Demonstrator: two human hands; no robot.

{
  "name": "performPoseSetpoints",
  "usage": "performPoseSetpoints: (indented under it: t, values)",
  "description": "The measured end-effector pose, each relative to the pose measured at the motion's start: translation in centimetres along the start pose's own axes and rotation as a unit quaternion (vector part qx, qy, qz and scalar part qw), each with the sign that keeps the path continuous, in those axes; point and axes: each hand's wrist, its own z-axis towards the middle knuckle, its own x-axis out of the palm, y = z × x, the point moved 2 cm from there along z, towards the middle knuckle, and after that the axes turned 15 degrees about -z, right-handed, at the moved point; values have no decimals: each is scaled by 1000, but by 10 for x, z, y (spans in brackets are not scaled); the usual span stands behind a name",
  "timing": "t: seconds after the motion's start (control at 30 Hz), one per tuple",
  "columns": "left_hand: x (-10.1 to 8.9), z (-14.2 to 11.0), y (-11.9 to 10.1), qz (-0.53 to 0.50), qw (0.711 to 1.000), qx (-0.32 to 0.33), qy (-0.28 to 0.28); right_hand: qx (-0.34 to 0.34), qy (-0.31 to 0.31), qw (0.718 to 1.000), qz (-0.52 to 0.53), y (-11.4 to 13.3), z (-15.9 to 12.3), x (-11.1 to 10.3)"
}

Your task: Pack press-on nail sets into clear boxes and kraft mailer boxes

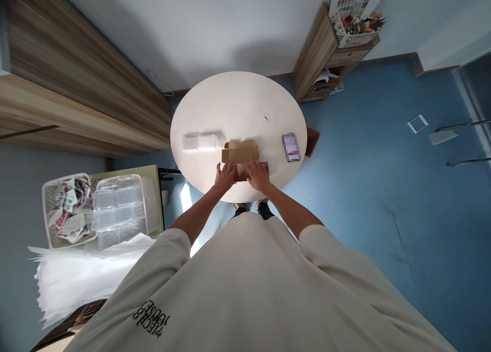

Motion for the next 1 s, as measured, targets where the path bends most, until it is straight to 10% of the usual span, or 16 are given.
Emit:
performPoseSetpoints:
  t: [0.27,1.0]
  values:
    - [1,1,1,-19,1000,-14,2,212,10,976,49,-49,-46,28]
    - [4,4,4,-30,999,-20,-3,171,5,975,140,-34,-20,22]
